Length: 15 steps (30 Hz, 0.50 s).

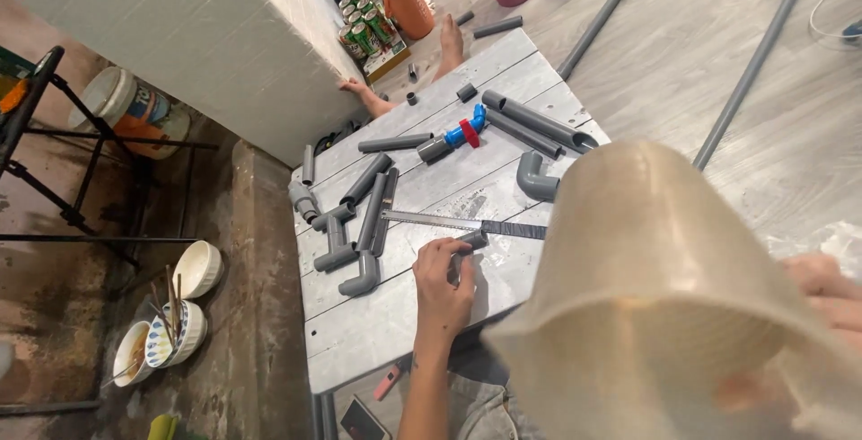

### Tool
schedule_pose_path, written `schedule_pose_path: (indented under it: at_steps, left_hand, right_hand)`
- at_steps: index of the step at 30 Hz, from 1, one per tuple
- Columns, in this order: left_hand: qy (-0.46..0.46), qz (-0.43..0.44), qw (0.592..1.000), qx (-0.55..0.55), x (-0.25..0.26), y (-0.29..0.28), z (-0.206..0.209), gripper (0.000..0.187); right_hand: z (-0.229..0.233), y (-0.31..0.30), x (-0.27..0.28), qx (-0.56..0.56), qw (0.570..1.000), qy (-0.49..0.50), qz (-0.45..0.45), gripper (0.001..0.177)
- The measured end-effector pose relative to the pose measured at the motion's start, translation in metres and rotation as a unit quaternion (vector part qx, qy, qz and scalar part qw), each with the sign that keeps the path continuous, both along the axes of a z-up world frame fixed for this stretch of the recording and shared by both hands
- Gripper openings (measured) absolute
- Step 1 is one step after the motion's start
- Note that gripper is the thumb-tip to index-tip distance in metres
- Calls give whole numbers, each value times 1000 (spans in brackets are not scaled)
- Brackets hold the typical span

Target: Cutting a PVC pipe using a handheld hacksaw blade on a low wooden table and inspecting the cut.

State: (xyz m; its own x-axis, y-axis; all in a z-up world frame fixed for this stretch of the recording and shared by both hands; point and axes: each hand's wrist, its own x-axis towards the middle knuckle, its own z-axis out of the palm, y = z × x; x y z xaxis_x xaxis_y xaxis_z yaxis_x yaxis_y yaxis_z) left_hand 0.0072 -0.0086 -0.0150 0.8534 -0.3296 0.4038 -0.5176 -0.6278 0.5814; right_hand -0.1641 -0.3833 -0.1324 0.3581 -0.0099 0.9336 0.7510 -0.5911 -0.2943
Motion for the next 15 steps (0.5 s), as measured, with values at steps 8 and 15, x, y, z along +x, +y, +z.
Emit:
schedule_pose_path:
  at_steps: [8,15]
  left_hand:
    - [-4,-4,1000,-3,2,0,-2,18]
    - [-4,-7,1000,-11,1,1,-1,17]
  right_hand:
    - [143,64,-10,-49,992,106,50,30]
    - [96,79,-13,33,999,0,-20,26]
